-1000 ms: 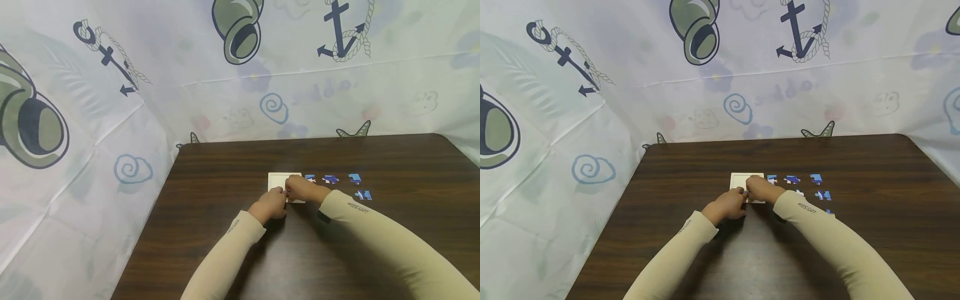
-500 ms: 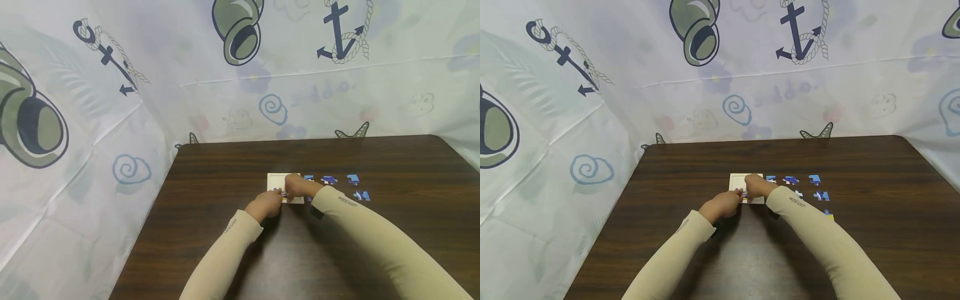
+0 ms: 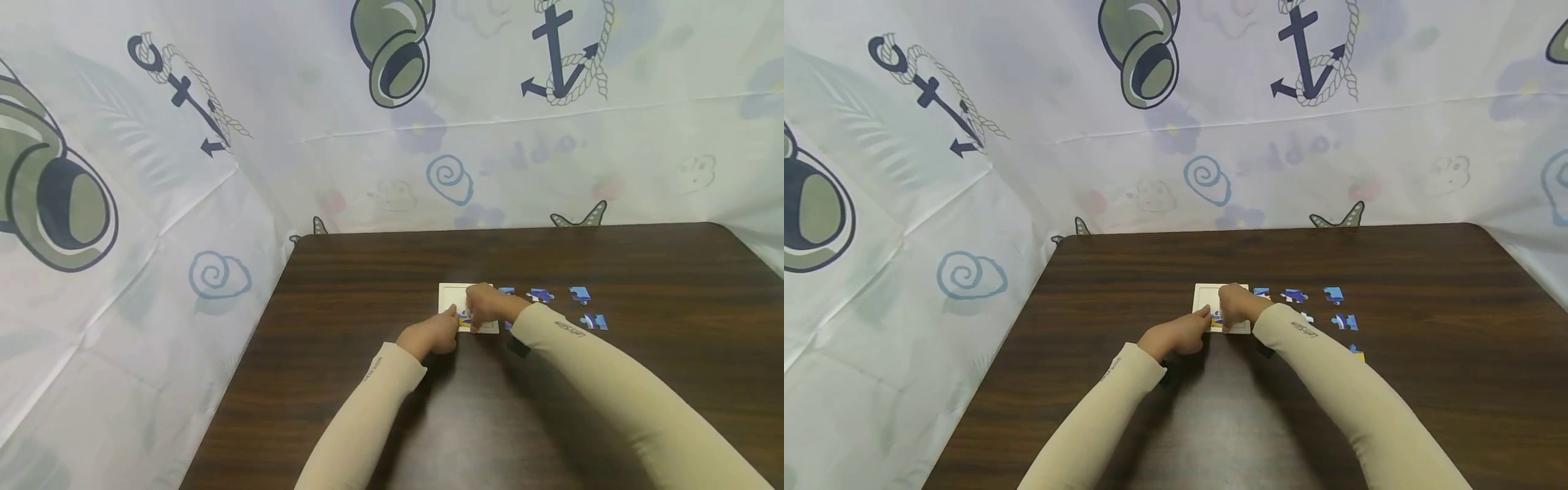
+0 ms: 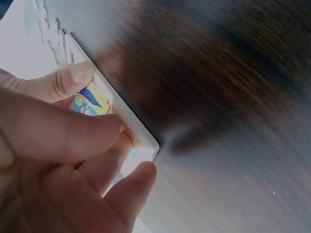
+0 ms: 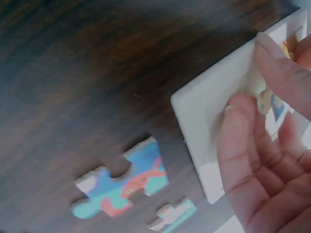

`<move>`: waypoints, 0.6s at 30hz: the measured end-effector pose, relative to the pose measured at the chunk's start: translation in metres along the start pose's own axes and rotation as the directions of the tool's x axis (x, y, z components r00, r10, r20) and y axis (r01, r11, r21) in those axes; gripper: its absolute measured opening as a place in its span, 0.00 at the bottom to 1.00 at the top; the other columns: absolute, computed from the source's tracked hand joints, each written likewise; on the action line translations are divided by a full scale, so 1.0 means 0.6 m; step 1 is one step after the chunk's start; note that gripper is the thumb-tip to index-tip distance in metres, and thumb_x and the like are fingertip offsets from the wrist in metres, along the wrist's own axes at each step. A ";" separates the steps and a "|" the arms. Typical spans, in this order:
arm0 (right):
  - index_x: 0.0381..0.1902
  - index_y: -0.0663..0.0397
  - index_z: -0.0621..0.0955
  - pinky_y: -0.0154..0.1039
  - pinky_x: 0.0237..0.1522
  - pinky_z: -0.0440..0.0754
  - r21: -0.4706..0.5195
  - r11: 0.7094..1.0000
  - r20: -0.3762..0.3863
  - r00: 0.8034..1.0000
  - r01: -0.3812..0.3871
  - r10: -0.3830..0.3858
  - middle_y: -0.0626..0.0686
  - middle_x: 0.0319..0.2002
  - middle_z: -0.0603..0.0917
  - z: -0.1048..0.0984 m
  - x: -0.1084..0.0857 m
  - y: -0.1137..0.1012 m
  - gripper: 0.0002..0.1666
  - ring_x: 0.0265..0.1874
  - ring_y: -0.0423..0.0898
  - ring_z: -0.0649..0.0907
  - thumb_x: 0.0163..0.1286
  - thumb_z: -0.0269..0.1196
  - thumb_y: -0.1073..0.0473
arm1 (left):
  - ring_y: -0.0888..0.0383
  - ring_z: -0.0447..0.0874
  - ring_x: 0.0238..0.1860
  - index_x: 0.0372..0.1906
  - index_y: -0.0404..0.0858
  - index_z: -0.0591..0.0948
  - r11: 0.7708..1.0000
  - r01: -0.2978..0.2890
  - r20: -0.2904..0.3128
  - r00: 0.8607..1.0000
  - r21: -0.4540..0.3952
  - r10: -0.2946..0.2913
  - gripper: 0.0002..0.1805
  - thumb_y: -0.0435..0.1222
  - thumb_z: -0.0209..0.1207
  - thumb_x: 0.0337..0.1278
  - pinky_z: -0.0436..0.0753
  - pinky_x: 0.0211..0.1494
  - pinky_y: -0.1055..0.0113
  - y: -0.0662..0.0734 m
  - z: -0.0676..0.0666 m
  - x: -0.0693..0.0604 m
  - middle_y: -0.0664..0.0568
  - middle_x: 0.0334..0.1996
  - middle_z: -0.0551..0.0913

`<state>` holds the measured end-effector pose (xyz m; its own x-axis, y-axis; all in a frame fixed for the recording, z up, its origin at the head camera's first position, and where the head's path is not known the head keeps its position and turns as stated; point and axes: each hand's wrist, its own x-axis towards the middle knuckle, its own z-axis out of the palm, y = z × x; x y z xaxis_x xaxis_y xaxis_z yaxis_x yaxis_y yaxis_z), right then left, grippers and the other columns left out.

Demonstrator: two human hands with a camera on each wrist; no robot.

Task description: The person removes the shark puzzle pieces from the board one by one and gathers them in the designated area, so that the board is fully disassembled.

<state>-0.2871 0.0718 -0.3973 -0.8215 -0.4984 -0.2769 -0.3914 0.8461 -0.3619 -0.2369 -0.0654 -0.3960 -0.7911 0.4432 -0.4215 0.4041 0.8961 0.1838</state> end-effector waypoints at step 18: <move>0.40 0.68 0.73 0.34 0.24 0.75 0.395 0.919 0.064 0.998 0.000 -0.027 0.49 0.21 0.75 -0.047 -0.159 0.117 0.14 0.20 0.40 0.74 0.56 0.62 0.72 | 0.52 0.47 0.78 0.73 0.30 0.50 0.995 0.046 0.042 0.998 -0.090 -0.043 0.34 0.25 0.43 0.62 0.51 0.79 0.64 0.010 -0.005 0.003 0.41 0.76 0.48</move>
<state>-0.2480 0.1838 -0.3710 -0.7823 -0.5324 -0.3234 -0.1955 0.7028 -0.6840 -0.2369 -0.0591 -0.3930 -0.7875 0.4032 -0.4662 0.3241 0.9142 0.2432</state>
